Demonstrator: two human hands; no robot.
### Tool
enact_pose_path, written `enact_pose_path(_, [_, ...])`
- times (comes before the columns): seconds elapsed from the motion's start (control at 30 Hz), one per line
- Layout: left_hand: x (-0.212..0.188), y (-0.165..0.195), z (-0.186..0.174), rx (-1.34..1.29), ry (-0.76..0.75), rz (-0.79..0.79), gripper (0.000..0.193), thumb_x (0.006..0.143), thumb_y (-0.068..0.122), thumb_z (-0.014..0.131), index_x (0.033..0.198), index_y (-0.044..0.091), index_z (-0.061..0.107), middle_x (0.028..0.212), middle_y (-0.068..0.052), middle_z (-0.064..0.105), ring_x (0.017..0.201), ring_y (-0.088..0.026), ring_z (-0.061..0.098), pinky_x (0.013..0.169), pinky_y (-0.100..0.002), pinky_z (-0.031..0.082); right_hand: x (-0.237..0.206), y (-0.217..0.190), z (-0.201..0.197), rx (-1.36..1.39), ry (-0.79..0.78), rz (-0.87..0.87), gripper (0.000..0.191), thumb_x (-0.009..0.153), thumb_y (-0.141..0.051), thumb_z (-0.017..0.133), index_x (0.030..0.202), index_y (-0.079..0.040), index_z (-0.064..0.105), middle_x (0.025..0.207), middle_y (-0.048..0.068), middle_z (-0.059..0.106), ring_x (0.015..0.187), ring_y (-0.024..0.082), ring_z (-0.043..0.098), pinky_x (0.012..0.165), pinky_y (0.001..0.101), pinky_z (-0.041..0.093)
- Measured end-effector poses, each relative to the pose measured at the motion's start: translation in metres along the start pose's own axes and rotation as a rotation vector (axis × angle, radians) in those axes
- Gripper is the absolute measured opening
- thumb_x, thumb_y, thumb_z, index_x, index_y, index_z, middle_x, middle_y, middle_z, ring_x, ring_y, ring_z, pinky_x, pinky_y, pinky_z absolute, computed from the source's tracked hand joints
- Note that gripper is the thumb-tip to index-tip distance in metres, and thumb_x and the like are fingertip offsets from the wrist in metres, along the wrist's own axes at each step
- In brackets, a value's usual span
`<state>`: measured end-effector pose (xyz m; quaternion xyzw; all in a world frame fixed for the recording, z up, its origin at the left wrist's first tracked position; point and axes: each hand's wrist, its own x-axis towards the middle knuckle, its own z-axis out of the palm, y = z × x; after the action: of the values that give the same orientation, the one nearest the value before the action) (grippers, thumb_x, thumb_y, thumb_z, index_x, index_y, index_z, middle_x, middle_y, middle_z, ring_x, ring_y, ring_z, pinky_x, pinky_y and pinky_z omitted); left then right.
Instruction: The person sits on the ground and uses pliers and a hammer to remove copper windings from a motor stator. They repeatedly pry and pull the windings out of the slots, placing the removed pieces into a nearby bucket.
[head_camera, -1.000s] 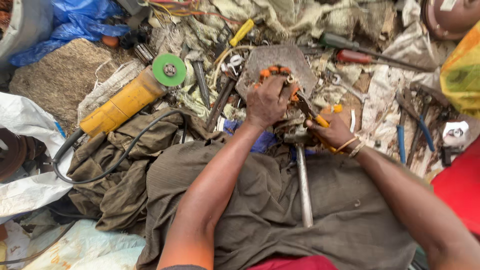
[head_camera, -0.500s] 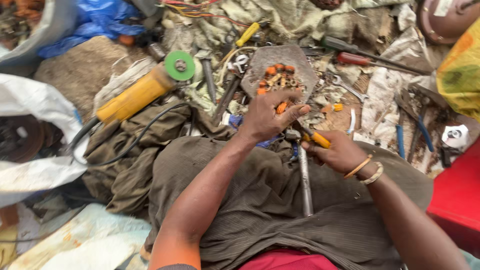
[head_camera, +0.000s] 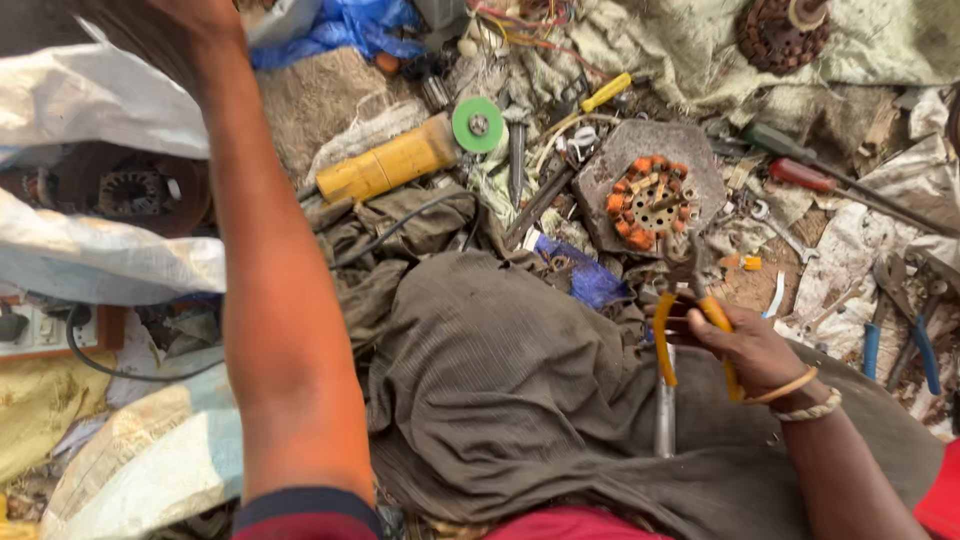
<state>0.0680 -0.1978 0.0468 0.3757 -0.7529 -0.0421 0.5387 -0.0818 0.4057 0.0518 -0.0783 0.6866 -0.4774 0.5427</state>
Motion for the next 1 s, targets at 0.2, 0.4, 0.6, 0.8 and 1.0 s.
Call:
enact_pose_path(0.2, [-0.112,0.217,-0.004,-0.606,-1.006,-0.089,0.057,0.096,0.048,0.071,0.134,0.007,0.061,0.136,-0.019,0.063,0.132,-0.035,0.056,0.112,-0.046,0.042,0.005,-0.026,-0.037,0.207,0.15,-0.04,0.054,0.1,-0.032,0.054,0.143,0.0,0.051,0.13,0.016,0.067,0.122,0.03,0.065,0.104,0.0423,0.052])
enact_pose_path(0.4, [-0.272,0.29,0.042,-0.587,-1.343,0.225,0.049,0.103,0.04,0.06,0.145,0.014,0.054,0.143,-0.014,0.062,0.14,-0.028,0.051,0.115,-0.046,0.042,0.011,0.003,-0.069,0.079,0.296,0.016,0.054,0.105,-0.037,0.056,0.147,-0.004,0.056,0.125,0.015,0.068,0.094,0.022,0.062,0.059,0.0288,0.046])
enact_pose_path(0.6, [-0.275,0.281,0.054,-0.701,-1.271,0.196,0.027,0.105,0.017,0.046,0.123,0.013,0.066,0.104,-0.007,0.078,0.098,-0.016,0.071,0.098,-0.045,0.042,0.021,0.015,-0.056,-0.413,0.338,0.052,0.055,0.098,-0.038,0.055,0.15,-0.021,0.046,0.111,0.004,0.063,0.089,0.022,0.07,0.065,0.0275,0.062])
enact_pose_path(0.8, [-0.266,0.292,0.055,-0.62,-1.129,0.195,0.034,0.101,0.043,0.057,0.101,0.011,0.069,0.058,-0.002,0.06,0.059,-0.019,0.057,0.09,-0.042,0.045,0.007,0.003,-0.035,-1.408,0.653,-0.162,0.053,0.099,-0.02,0.061,0.15,-0.031,0.049,0.138,0.018,0.048,0.131,0.04,0.052,0.079,0.0445,0.06])
enact_pose_path(1.0, [-0.264,0.292,0.058,-0.666,-1.155,0.193,0.038,0.1,0.045,0.055,0.098,0.01,0.066,0.058,-0.002,0.057,0.062,-0.019,0.055,0.089,-0.044,0.044,0.002,0.006,-0.046,-1.449,0.739,-0.316,0.071,0.091,-0.01,0.064,0.156,-0.03,0.046,0.145,0.016,0.047,0.144,0.045,0.038,0.113,0.0515,0.048])
